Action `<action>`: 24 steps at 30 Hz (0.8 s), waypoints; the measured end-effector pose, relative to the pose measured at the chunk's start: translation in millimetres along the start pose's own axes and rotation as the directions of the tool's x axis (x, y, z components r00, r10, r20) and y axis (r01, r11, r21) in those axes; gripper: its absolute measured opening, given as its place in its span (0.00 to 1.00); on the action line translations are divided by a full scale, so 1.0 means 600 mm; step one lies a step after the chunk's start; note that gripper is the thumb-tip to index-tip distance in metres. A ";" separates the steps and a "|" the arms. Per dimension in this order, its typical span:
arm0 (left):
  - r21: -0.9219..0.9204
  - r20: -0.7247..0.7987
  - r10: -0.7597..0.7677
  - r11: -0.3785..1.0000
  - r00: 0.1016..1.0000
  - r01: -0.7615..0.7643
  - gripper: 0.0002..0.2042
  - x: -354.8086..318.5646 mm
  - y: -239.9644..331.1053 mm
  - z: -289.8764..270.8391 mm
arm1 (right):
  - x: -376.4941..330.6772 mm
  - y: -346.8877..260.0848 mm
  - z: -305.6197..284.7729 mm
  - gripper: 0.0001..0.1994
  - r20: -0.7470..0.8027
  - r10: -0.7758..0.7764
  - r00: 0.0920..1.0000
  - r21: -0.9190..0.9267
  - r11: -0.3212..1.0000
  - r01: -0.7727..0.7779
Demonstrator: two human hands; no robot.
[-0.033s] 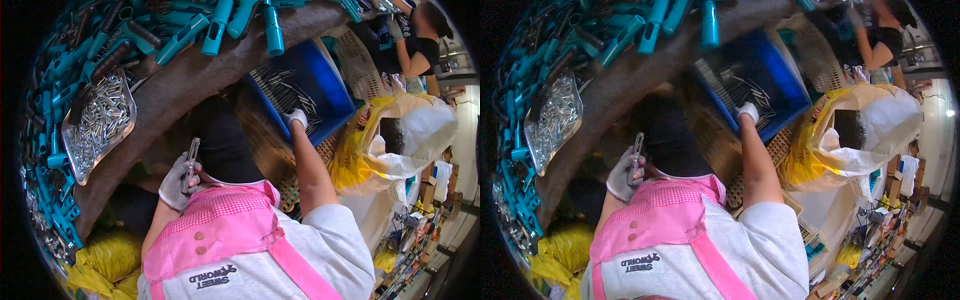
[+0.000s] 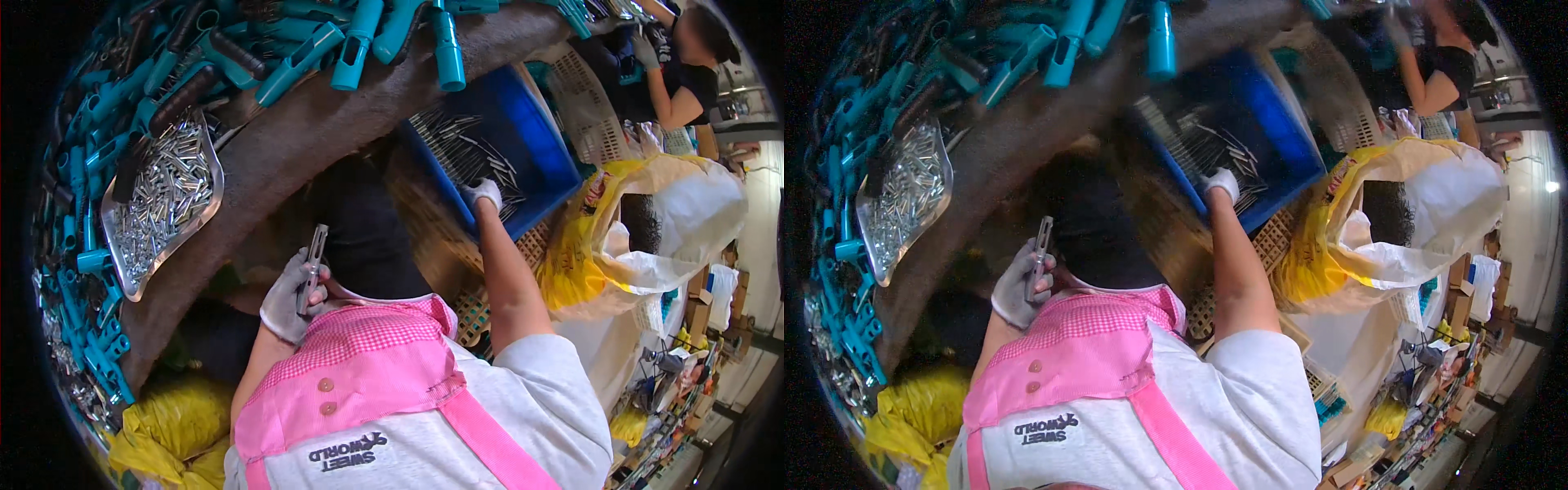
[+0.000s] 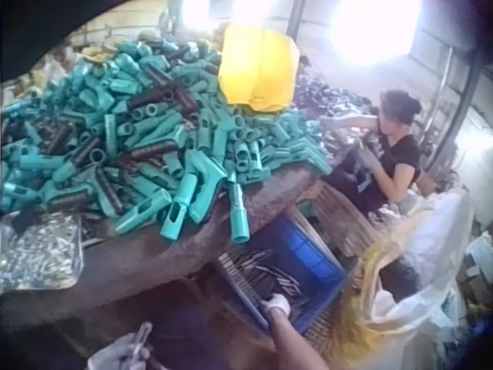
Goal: Assembling metal rods and springs into plastic handles at a workbench.
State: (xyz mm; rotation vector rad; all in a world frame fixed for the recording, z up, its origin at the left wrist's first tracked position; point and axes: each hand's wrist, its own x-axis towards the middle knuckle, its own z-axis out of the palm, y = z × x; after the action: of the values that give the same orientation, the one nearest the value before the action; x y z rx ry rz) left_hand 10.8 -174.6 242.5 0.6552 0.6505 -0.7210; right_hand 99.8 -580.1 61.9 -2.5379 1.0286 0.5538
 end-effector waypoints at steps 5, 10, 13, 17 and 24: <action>0.039 -0.041 0.028 0.999 0.999 -0.026 0.21 -0.014 0.004 0.016 | -0.006 0.017 0.020 0.20 -0.117 -0.217 0.969 0.312 0.918 0.244; 0.204 0.173 0.062 0.974 0.983 -0.097 0.16 -0.035 0.023 0.019 | -0.188 -0.077 -0.129 0.07 -0.215 -0.402 0.890 0.921 0.219 0.321; 0.087 0.278 0.050 0.993 0.959 -0.077 0.18 -0.053 0.036 0.009 | -0.281 -0.118 -0.201 0.07 -0.098 -0.726 0.681 0.963 0.104 0.249; 0.088 0.262 0.079 0.991 0.962 -0.105 0.20 -0.101 0.046 0.002 | -0.343 -0.183 -0.243 0.10 0.040 -0.944 0.328 0.811 0.222 0.542; 0.169 0.281 0.094 0.975 0.955 -0.146 0.19 -0.174 0.055 -0.035 | -0.397 -0.274 -0.283 0.08 0.132 -0.981 0.142 0.633 0.194 0.749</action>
State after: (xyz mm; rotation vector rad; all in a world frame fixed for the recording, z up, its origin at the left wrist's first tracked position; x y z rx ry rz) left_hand -30.8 -101.1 315.0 0.7473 0.2888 -0.7475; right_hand 98.3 -407.1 349.2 -1.8482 -0.6586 0.4782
